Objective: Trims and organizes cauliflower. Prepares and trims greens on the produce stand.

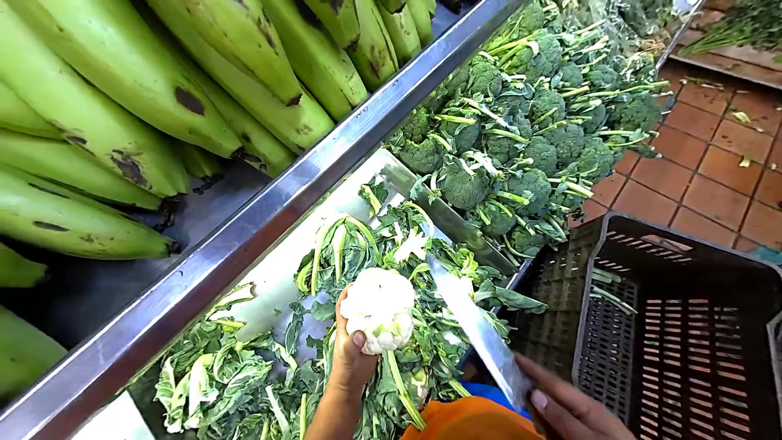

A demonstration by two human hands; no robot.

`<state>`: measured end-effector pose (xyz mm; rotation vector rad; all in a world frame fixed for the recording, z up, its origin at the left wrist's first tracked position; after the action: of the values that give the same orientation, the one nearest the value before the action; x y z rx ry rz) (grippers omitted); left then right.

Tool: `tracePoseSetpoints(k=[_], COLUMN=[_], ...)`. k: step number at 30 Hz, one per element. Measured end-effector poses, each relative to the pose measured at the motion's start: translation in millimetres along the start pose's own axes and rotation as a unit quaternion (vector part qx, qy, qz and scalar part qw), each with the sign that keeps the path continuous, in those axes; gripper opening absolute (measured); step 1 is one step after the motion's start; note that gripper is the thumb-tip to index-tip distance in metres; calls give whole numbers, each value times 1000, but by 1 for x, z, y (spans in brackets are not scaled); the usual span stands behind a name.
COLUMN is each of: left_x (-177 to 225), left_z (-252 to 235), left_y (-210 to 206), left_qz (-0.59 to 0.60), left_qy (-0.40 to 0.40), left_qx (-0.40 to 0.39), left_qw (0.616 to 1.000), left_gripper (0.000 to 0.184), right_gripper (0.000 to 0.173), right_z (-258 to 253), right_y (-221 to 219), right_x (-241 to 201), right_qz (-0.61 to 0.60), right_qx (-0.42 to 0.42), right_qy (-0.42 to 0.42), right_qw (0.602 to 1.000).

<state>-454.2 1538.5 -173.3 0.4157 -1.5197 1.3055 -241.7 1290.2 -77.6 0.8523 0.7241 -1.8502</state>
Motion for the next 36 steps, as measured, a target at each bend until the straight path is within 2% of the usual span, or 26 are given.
tracePoseSetpoints(k=[3, 5, 7, 9, 11, 14, 15, 17, 19, 22, 27, 33, 36], left_x=[-2, 0, 9, 20, 34, 51, 53, 54, 52, 43, 16, 0, -19], left_z=[3, 2, 1, 0, 1, 8, 9, 10, 9, 11, 18, 28, 23], left_y=[2, 0, -6, -11, -15, -23, -28, -30, -27, -21, -19, -39, -24], left_qz=[46, 56, 20, -59, -154, -323, -359, -397, -403, -393, -293, -239, -264], left_qy=[39, 44, 29, 4, -35, -97, -111, -130, -135, -124, -64, -23, 34], left_qx=[-30, -64, -90, -104, -112, -146, -156, -157, -129, -95, -78, -94, -17], left_qw=[998, 995, 995, 993, 981, 930, 913, 895, 896, 906, 951, 966, 964], left_gripper=[85, 81, 90, 103, 106, 103, 101, 100, 99, 99, 99, 94, 107], right_gripper=[49, 47, 46, 54, 66, 82, 81, 66, 51, 40, 35, 25, 22], right_z=[-62, -114, -154, -172, -169, -153, -150, -147, -141, -128, -119, -112, -92], right_y=[24, 26, 13, -8, -35, -84, -95, -105, -104, -103, -98, -87, -102], right_x=[27, 53, 58, 44, 13, -34, -45, -57, -65, -70, -66, -64, -60], right_qz=[110, 176, 227, 230, 181, 114, 124, 151, 183, 273, 358, 317, 269], right_qx=[96, 113, 105, 85, 37, -85, -108, -110, -68, -1, 20, -65, -146], right_qy=[10, 19, 44, 81, 118, 164, 171, 203, 276, 382, 438, 476, 471], right_qw=[989, 978, 967, 966, 976, 976, 972, 961, 941, 883, 825, 818, 827])
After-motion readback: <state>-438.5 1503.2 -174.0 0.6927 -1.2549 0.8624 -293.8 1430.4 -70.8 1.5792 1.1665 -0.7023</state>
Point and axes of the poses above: each hand's wrist, its own z-axis away from the middle knuckle, its own y-axis out of the back of the hand, x = y × z, the point moved 9 cm from there along -z, towards the middle knuckle, and after that the axes turned 13 degrees about -z, right-handed, at the moved point
